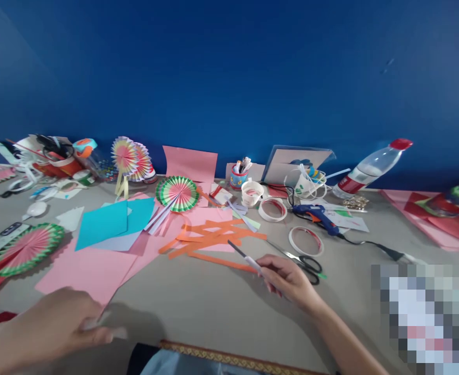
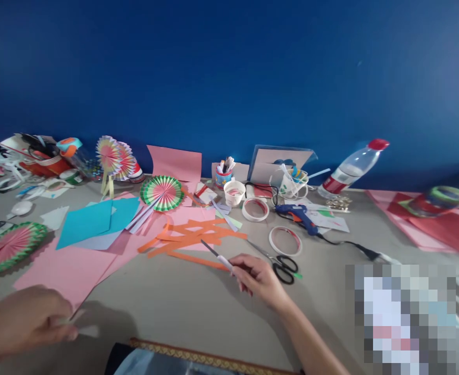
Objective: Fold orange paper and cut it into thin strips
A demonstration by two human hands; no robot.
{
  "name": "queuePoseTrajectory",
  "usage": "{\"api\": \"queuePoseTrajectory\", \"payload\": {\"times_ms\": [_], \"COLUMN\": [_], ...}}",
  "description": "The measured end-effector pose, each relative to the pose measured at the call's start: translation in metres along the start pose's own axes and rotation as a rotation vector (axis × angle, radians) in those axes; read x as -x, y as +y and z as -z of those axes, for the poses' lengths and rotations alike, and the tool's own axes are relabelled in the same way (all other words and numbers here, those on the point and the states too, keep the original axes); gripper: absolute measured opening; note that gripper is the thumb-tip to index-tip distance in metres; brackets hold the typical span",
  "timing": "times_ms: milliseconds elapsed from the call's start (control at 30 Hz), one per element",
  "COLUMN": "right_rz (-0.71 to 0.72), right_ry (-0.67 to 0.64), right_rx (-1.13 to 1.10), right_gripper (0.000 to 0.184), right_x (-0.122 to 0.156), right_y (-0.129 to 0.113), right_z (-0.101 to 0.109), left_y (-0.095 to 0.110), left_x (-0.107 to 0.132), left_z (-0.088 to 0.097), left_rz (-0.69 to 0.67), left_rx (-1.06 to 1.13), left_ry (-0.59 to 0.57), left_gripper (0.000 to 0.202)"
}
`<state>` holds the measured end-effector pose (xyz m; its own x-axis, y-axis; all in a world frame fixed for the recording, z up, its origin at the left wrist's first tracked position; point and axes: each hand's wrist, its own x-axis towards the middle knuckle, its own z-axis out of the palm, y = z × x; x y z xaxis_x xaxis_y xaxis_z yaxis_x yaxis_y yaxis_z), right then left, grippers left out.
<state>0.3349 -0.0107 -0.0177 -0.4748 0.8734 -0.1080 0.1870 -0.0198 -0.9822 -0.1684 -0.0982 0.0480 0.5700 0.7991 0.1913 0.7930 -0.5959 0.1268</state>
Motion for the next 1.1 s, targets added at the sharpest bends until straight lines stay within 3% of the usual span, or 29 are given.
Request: {"api": "queuePoseTrajectory", "payload": {"times_ms": [67,133,200,300,400,467,567,667,733,967,1100], "right_rz": [-0.005,-0.002,0.007,0.029,0.032,0.016,0.001,-0.012,-0.031,-0.063,-0.065], "right_ry": [0.006,0.023,0.058,0.129,0.175,0.185,0.176,0.155,0.14,0.073,0.061], "right_rx": [0.015,0.031,0.05,0.097,0.139,0.137,0.089,0.03,0.003,-0.027,-0.047], "right_gripper": [0.036,0.038,0.041,0.043,0.044,0.045,0.047,0.049,0.051,0.05,0.048], "right_x": [-0.001,-0.003,-0.003,-0.004,-0.003,-0.002,-0.001,-0.001,-0.001,0.0,-0.001], "right_y": [0.001,0.002,0.003,0.004,0.005,0.006,0.006,0.006,0.004,0.0,0.001], "right_z": [0.0,0.001,0.001,0.004,0.008,0.01,0.01,0.008,0.006,0.001,0.001], "left_y": [-0.003,0.0,0.011,0.038,0.068,0.083,0.093,0.095,0.095,0.095,0.093], "left_x": [0.014,0.005,-0.022,-0.076,-0.127,-0.152,-0.177,-0.187,-0.189,-0.185,-0.182], "left_z": [0.002,0.002,-0.003,-0.023,-0.046,-0.059,-0.075,-0.088,-0.094,-0.11,-0.121], "left_rz": [-0.048,-0.01,0.013,-0.003,-0.113,-0.17,-0.09,0.033,0.039,-0.149,-0.249], "left_rx": [-0.129,-0.197,-0.208,-0.111,0.003,0.08,0.252,0.342,0.294,-0.028,-0.152], "left_ry": [-0.115,-0.075,-0.013,0.024,0.053,0.057,0.073,0.066,0.031,-0.024,-0.012], "left_gripper": [0.026,0.031,0.036,0.026,0.031,0.024,0.021,0.021,0.021,0.012,0.018]}}
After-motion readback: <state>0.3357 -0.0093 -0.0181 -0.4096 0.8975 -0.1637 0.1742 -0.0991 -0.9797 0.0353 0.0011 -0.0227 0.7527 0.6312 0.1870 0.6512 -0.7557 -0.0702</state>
